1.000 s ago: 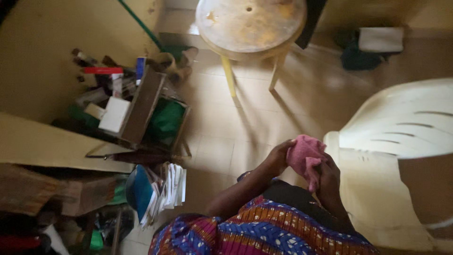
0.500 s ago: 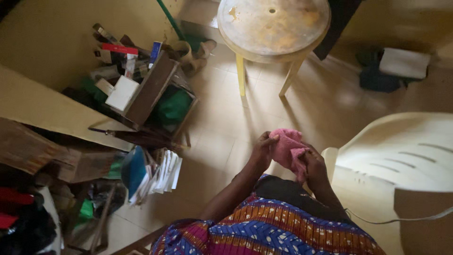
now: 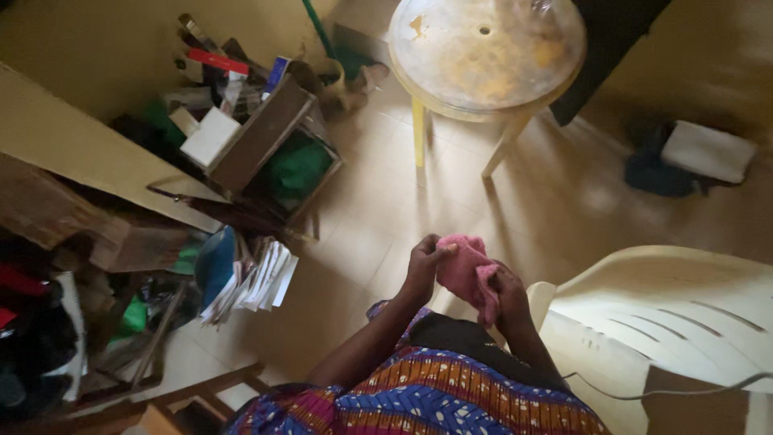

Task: The person wipes drinking glasses with a cloth by hand and places them onto a tray on a table.

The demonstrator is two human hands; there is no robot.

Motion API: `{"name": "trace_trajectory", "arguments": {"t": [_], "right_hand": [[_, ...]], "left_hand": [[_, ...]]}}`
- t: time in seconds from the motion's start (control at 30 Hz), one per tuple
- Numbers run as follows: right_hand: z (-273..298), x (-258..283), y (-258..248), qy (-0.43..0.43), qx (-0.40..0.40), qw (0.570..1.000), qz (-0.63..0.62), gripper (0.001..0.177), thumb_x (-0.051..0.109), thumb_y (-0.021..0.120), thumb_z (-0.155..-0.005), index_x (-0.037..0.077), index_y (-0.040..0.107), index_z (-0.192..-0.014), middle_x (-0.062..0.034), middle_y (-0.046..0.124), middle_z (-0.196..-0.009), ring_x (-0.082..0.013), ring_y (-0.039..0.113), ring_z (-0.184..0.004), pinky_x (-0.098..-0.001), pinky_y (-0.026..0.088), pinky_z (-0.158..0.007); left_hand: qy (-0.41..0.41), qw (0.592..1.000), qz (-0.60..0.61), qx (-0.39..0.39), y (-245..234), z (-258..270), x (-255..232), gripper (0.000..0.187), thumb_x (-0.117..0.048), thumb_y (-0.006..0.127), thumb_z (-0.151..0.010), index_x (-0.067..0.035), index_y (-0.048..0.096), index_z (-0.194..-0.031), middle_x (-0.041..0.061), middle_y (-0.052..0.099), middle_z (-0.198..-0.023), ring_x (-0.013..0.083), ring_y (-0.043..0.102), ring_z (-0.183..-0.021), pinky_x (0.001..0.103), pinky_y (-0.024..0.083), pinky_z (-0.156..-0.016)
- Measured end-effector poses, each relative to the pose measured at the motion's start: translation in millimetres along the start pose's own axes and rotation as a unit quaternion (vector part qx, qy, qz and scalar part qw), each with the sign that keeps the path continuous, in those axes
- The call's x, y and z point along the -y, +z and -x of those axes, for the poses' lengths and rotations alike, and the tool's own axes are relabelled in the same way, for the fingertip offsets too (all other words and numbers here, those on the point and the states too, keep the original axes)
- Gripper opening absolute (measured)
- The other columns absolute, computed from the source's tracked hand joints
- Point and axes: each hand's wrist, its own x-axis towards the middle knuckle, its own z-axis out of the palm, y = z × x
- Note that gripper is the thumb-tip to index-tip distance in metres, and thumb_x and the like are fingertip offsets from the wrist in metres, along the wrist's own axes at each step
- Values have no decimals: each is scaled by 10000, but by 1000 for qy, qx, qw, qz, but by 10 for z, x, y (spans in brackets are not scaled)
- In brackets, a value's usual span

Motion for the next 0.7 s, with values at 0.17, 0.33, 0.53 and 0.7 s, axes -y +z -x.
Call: {"name": "trace_trajectory", "arguments": {"t": [0.17, 0.33, 0.53, 0.7], "right_hand": [[-243, -310, 88, 46, 27, 980, -192, 321, 250, 458, -1106, 7, 663, -1151, -73, 655, -958, -147, 609, -799, -280, 508, -701], [-427, -149, 296, -80, 16, 995, 64, 321, 211, 448, -1069, -3, 672, -1152, -85, 688, -1030, -137, 643, -903, -276, 528, -806], [-1062, 92, 645, -74, 12, 995, 69, 319, 193, 489, -1029, -10, 703, -1151, -136, 722, -1081, -194, 677, -943, -303, 549, -867], [-1521, 295, 884, -266, -38, 912, 309, 275, 153, 599, -925, 23, 722, -1133, -144, 724, -1149, -241, 692, -1014, -328, 551, -908]], "left_hand": [[-31, 999, -4, -40, -112, -23, -88, 222, -230, 763, -902, -58, 632, -954, 38, 666, -881, 129, 621, -777, 272, 517, -676], [-25, 996, 67, -46, -290, -271, -246, 229, -239, 727, -950, -53, 621, -1033, 57, 662, -911, 156, 621, -803, 297, 523, -701], [-139, 966, 196, 90, -509, -824, -689, 588, -463, 491, -1012, 34, 593, -1309, 197, 681, -1239, 286, 695, -1129, 375, 589, -975], [-38, 978, 82, 186, -635, -1226, -1229, 702, -562, 448, -1051, 46, 516, -1394, 206, 648, -1316, 324, 654, -1191, 434, 546, -1019]]}}
